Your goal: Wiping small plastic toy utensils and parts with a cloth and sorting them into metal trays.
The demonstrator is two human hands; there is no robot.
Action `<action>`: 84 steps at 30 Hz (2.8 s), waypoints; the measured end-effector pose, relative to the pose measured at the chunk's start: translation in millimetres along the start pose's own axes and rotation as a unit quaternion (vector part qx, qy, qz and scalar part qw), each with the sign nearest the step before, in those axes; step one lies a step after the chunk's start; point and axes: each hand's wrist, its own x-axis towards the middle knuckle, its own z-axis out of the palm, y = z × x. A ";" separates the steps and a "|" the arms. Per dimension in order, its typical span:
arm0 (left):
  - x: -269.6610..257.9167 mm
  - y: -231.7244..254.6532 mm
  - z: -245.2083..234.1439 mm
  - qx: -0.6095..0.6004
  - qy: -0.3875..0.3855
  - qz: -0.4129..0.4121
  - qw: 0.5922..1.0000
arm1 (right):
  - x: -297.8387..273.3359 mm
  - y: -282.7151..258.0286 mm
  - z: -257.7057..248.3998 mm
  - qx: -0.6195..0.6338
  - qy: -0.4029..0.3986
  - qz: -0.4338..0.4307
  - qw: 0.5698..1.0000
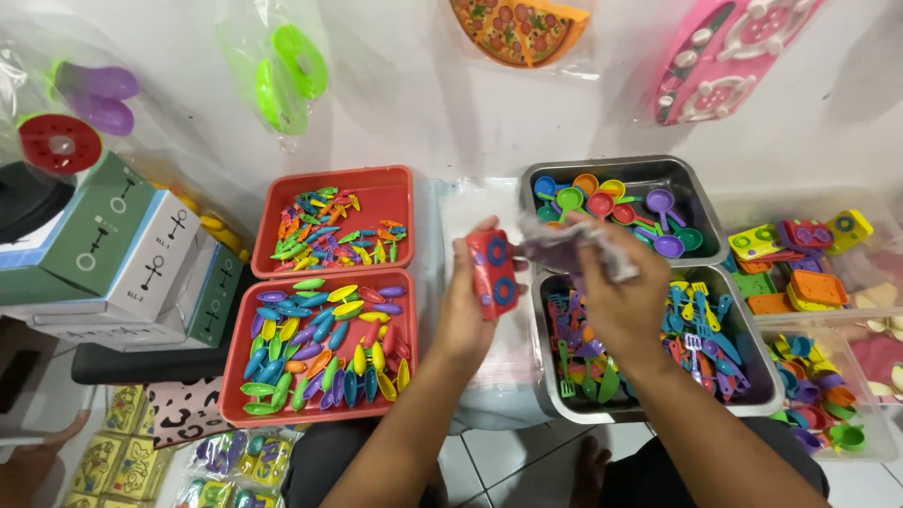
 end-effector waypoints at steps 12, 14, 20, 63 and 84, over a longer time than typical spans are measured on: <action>-13.7 4.0 18.9 0.001 0.170 -0.069 0.983 | -47.5 6.6 33.5 0.004 -0.222 -0.103 0.970; -8.8 12.2 12.7 -0.037 0.150 -0.056 0.986 | -48.9 -0.5 39.2 0.027 -0.222 -0.126 0.966; -1.0 -6.7 4.0 -0.163 0.120 -0.083 0.976 | -30.5 5.6 30.9 0.004 -0.250 -0.161 0.955; -12.4 6.8 18.4 -0.114 0.113 -0.140 0.977 | -31.3 7.0 37.7 -0.073 -0.187 -0.232 0.952; 12.5 11.3 -6.3 0.262 0.125 -0.027 0.957 | 30.1 28.2 -25.5 0.285 0.047 0.310 0.906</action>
